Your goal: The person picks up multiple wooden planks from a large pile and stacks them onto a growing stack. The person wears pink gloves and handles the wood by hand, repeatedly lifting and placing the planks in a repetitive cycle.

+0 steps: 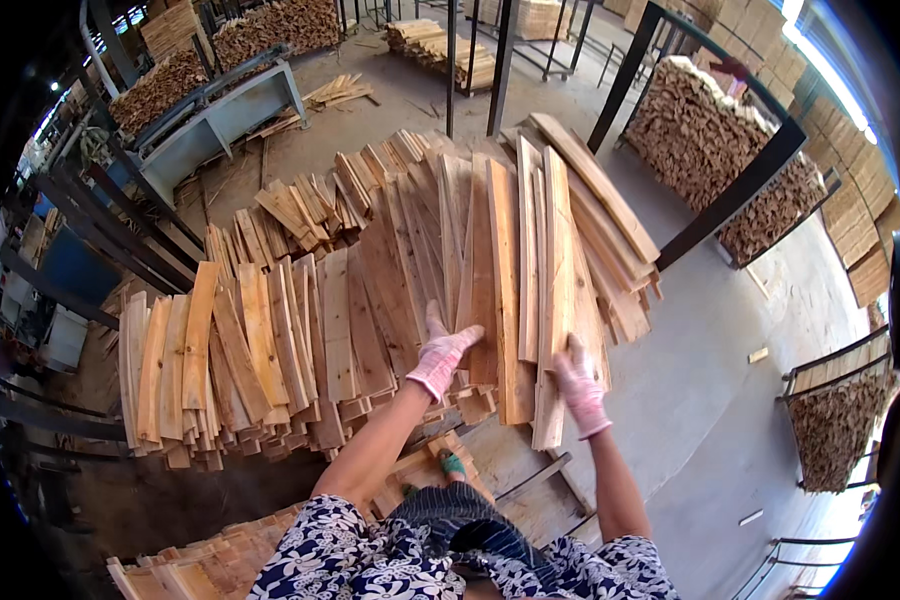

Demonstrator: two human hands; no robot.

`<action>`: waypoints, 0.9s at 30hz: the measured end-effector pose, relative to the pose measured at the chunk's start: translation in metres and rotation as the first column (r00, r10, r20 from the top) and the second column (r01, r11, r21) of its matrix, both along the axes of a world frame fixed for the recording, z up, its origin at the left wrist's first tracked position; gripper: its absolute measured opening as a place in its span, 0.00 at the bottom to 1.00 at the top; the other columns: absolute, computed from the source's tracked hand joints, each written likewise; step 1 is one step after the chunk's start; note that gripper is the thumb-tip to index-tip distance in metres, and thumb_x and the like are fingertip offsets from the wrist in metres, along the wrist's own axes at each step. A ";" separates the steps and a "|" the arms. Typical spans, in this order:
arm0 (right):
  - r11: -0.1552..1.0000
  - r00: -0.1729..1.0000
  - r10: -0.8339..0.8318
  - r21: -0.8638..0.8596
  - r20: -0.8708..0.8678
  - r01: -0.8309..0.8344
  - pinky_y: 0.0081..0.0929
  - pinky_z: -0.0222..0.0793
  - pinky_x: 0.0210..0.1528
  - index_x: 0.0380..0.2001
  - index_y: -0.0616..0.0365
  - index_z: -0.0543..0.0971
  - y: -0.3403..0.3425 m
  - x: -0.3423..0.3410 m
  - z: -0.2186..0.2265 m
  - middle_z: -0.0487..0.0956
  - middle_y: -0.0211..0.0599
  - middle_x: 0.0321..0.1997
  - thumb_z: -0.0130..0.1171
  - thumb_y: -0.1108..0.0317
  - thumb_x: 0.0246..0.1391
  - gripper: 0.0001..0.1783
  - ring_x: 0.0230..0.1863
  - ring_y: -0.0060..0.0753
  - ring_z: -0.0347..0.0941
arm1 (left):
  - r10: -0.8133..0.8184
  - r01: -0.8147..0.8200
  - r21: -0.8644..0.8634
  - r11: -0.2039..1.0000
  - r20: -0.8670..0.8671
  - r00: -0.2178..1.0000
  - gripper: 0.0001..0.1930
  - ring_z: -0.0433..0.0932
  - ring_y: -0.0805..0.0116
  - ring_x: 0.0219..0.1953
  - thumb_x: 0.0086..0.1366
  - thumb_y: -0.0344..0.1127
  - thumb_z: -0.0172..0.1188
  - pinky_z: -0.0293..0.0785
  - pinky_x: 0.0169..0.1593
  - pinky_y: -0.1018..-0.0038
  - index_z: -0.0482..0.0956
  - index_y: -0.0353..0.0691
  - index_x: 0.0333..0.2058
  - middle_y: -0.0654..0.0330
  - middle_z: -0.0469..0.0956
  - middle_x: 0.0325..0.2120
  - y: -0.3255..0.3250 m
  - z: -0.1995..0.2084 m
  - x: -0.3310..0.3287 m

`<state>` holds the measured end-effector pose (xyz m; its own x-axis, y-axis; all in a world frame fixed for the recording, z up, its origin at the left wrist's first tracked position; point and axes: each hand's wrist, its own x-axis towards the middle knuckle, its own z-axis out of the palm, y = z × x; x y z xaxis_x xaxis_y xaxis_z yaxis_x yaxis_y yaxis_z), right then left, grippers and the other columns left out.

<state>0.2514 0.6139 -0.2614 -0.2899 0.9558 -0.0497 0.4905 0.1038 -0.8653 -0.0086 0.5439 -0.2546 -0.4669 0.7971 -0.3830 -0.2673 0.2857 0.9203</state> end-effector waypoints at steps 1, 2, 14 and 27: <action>0.996 0.969 0.081 -0.017 -0.233 -0.087 0.46 0.64 0.68 0.68 0.52 0.69 0.005 0.024 -0.022 0.70 0.58 0.64 0.51 0.47 0.68 0.32 0.66 0.60 0.67 | 0.030 -0.030 -0.005 1.000 -0.019 0.999 0.60 0.66 0.52 0.68 0.56 0.43 0.78 0.69 0.67 0.62 0.42 0.43 0.75 0.44 0.63 0.67 -0.007 -0.010 -0.003; 0.891 0.972 0.041 0.431 0.232 -0.140 0.46 0.65 0.66 0.63 0.54 0.73 0.015 0.044 -0.044 0.74 0.56 0.59 0.51 0.44 0.67 0.32 0.62 0.56 0.70 | 0.050 -0.051 -0.012 0.999 -0.037 0.998 0.60 0.66 0.52 0.67 0.56 0.44 0.78 0.69 0.66 0.62 0.41 0.42 0.75 0.45 0.63 0.67 -0.013 -0.017 -0.004; 0.940 0.721 -0.332 0.273 0.607 0.203 0.59 0.60 0.67 0.66 0.41 0.70 0.084 0.049 -0.018 0.71 0.54 0.63 0.49 0.34 0.64 0.34 0.66 0.60 0.63 | -0.102 0.037 0.113 0.993 0.642 0.760 0.41 0.80 0.62 0.55 0.55 0.63 0.74 0.82 0.56 0.57 0.74 0.42 0.58 0.58 0.79 0.54 -0.004 -0.057 -0.017; 0.915 0.917 0.282 0.209 0.284 -0.346 0.36 0.70 0.65 0.69 0.58 0.65 0.011 0.043 0.015 0.75 0.46 0.64 0.61 0.68 0.63 0.33 0.61 0.47 0.73 | -0.166 0.175 0.044 0.984 0.603 0.780 0.34 0.81 0.61 0.53 0.58 0.54 0.71 0.80 0.58 0.60 0.74 0.44 0.59 0.59 0.80 0.51 -0.048 0.010 -0.014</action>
